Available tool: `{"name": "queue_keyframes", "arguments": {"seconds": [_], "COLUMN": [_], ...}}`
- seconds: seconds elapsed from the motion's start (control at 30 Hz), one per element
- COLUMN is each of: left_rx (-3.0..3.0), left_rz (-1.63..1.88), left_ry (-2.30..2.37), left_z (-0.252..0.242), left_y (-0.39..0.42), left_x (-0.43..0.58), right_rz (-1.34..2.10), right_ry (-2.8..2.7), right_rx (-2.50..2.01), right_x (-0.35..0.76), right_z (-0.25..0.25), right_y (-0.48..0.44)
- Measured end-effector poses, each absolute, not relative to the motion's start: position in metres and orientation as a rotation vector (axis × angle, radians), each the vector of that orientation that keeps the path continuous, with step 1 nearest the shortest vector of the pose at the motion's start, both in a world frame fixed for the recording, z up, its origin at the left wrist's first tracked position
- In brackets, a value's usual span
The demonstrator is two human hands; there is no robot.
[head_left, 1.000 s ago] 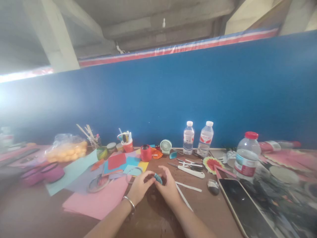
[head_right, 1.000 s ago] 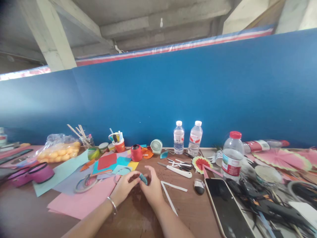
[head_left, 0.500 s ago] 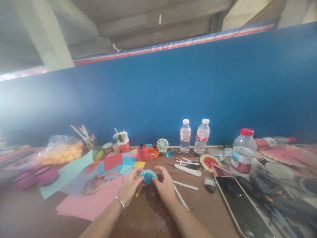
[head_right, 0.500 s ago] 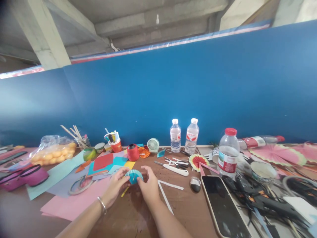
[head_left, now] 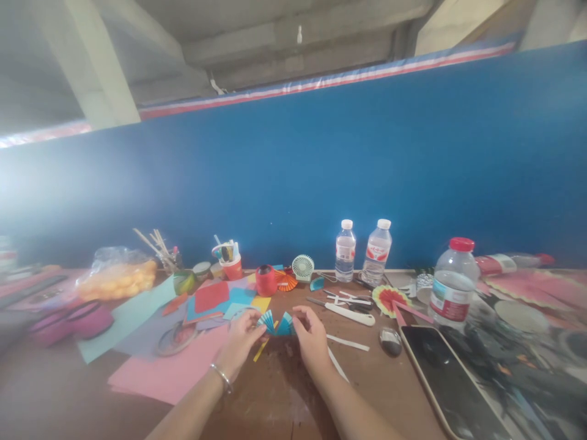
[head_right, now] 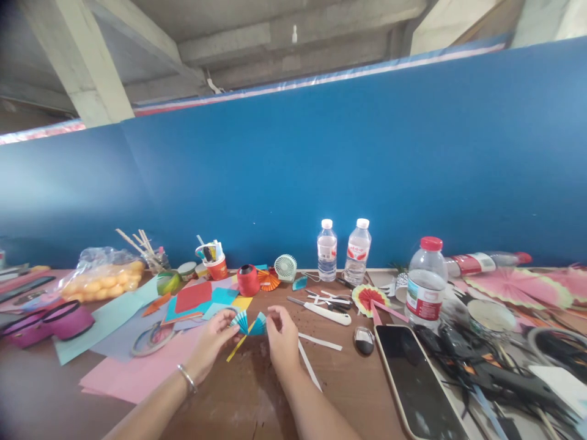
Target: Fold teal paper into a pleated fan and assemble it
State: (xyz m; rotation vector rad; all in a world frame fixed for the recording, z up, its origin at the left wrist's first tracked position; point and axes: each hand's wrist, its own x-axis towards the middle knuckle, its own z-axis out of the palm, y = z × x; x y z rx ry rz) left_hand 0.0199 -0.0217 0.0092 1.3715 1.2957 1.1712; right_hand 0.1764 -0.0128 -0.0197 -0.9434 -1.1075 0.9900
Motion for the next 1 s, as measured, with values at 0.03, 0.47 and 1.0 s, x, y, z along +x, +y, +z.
{"name": "queue_keyframes", "arguments": {"seconds": [0.03, 0.47, 1.0], "left_rx": [1.452, 2.226, 1.691], "left_rz": [1.116, 0.886, 1.148], "left_ry": [1.355, 1.903, 1.416], "left_z": [0.006, 0.044, 0.011], "left_y": [-0.021, 0.044, 0.126], "left_x": [0.018, -0.009, -0.018], "right_rz": [0.952, 0.743, 0.813], "right_ry": [-1.125, -1.165, -1.154], "right_rx": [-0.979, -1.115, -1.138], "right_x": [0.177, 0.179, 0.179], "right_z": [-0.020, -0.023, -0.020], "right_y": [-0.014, -0.012, -0.010]}}
